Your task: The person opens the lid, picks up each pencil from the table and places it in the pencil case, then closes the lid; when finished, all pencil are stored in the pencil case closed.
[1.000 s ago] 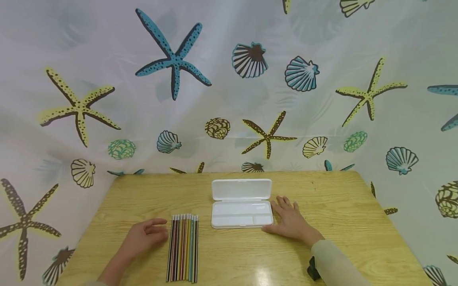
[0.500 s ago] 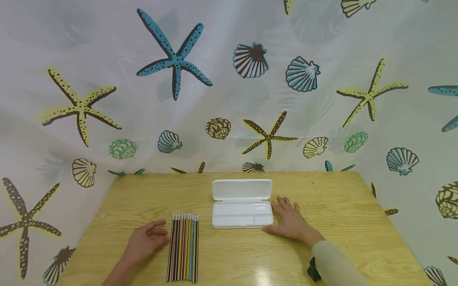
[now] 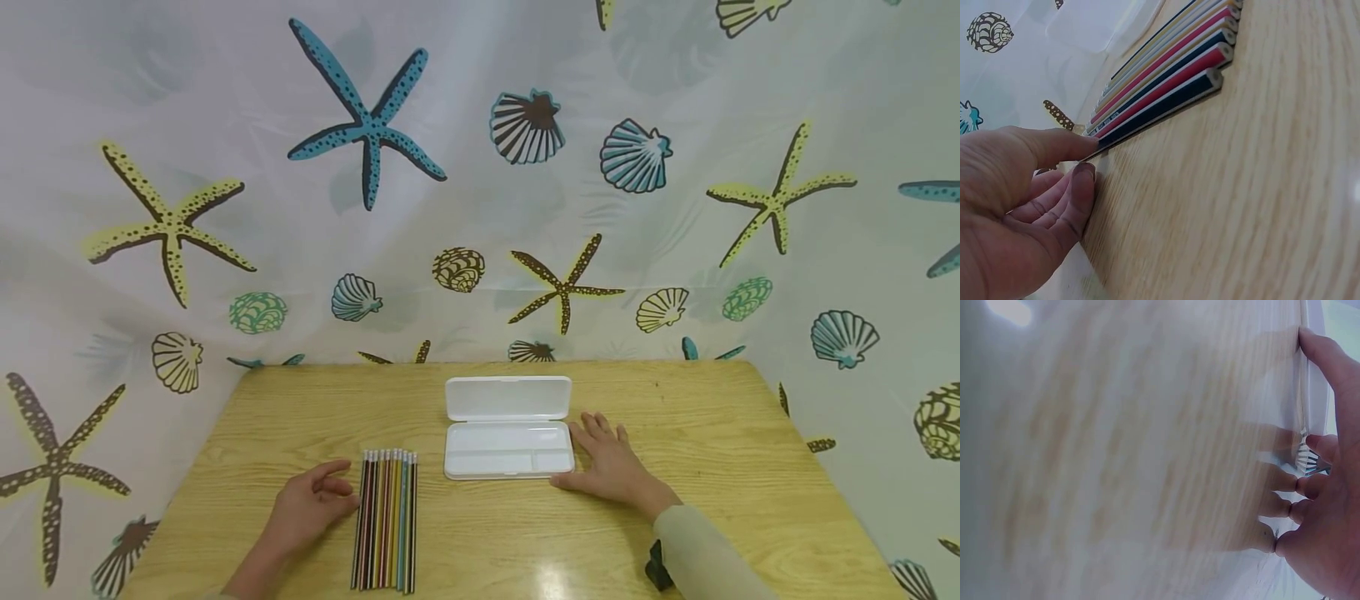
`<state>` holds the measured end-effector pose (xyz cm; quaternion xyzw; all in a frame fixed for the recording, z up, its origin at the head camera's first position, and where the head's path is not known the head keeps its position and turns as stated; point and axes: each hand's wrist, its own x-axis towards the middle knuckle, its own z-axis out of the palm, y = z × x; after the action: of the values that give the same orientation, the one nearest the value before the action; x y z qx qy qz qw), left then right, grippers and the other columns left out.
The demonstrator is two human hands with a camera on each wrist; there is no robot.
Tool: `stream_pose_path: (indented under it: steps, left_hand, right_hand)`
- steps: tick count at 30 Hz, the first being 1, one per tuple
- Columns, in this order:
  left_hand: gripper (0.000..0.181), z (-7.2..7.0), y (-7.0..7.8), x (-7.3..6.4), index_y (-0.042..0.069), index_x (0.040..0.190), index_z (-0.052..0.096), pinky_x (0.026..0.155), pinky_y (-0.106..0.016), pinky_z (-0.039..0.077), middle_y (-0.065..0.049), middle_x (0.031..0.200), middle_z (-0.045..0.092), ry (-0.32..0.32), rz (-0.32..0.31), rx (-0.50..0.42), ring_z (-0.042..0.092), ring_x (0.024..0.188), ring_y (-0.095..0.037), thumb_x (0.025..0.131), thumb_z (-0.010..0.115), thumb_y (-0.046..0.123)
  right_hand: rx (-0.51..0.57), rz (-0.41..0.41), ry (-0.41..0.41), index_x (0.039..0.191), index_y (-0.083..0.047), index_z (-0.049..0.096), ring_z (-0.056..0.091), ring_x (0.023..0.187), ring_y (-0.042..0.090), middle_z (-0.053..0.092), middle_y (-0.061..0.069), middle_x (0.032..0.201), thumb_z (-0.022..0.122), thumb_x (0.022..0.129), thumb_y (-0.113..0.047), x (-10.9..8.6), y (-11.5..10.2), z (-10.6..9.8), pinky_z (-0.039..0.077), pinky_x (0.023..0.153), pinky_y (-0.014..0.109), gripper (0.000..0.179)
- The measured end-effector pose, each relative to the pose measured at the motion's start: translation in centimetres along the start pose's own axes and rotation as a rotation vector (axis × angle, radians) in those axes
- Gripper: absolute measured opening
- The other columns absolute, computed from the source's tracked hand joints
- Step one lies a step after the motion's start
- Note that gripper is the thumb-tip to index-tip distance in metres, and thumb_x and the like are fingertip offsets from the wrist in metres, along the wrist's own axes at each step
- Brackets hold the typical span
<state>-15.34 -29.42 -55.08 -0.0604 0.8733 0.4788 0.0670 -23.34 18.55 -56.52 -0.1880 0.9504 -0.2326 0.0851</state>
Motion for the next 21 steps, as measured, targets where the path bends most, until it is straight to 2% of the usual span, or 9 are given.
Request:
stream_pose_path:
  steps: [6, 14, 18, 21]
  left_hand:
    - [0.071, 0.23, 0.41, 0.02, 0.000, 0.147, 0.057, 0.076, -0.026, 0.055, -0.007, 0.103, 0.078, 0.037, 0.008, 0.062, 0.071, 0.090, -0.013, 0.088, 0.088, 0.024]
    - [0.067, 0.34, 0.46, 0.03, -0.003, 0.149, 0.053, 0.073, -0.025, 0.057, -0.011, 0.105, 0.076, 0.033, 0.000, 0.019, 0.072, 0.088, -0.015, 0.089, 0.082, 0.010]
    - [0.072, 0.57, 0.57, 0.23, -0.002, 0.150, 0.053, 0.089, -0.043, 0.060, -0.005, 0.098, 0.079, 0.065, 0.000, 0.094, 0.072, 0.087, -0.013, 0.088, 0.085, 0.017]
    - [0.076, 0.74, 0.92, 0.35, -0.005, 0.149, 0.052, 0.100, -0.058, 0.053, -0.002, 0.091, 0.080, 0.097, 0.005, 0.152, 0.072, 0.084, -0.013, 0.086, 0.087, 0.020]
  right_hand:
    - [0.004, 0.000, -0.001, 0.165, -0.009, 0.035, 0.010, 0.163, 0.047, 0.021, 0.026, 0.173, 0.072, 0.088, -0.069, 0.03, 0.12, 0.04, 0.005, 0.126, 0.074, 0.104]
    - [-0.001, -0.007, 0.002, 0.165, -0.009, 0.035, 0.011, 0.162, 0.047, 0.022, 0.026, 0.173, 0.072, 0.089, -0.068, -0.02, 0.06, 0.05, 0.006, 0.125, 0.075, 0.103]
    - [-0.001, -0.007, 0.002, 0.165, -0.009, 0.035, 0.011, 0.162, 0.048, 0.022, 0.027, 0.173, 0.072, 0.089, -0.067, -0.03, 0.01, 0.02, 0.006, 0.125, 0.075, 0.103]
    - [-0.002, -0.007, 0.002, 0.165, -0.009, 0.035, 0.011, 0.162, 0.048, 0.022, 0.027, 0.172, 0.072, 0.089, -0.067, -0.02, 0.02, 0.02, 0.006, 0.125, 0.075, 0.103]
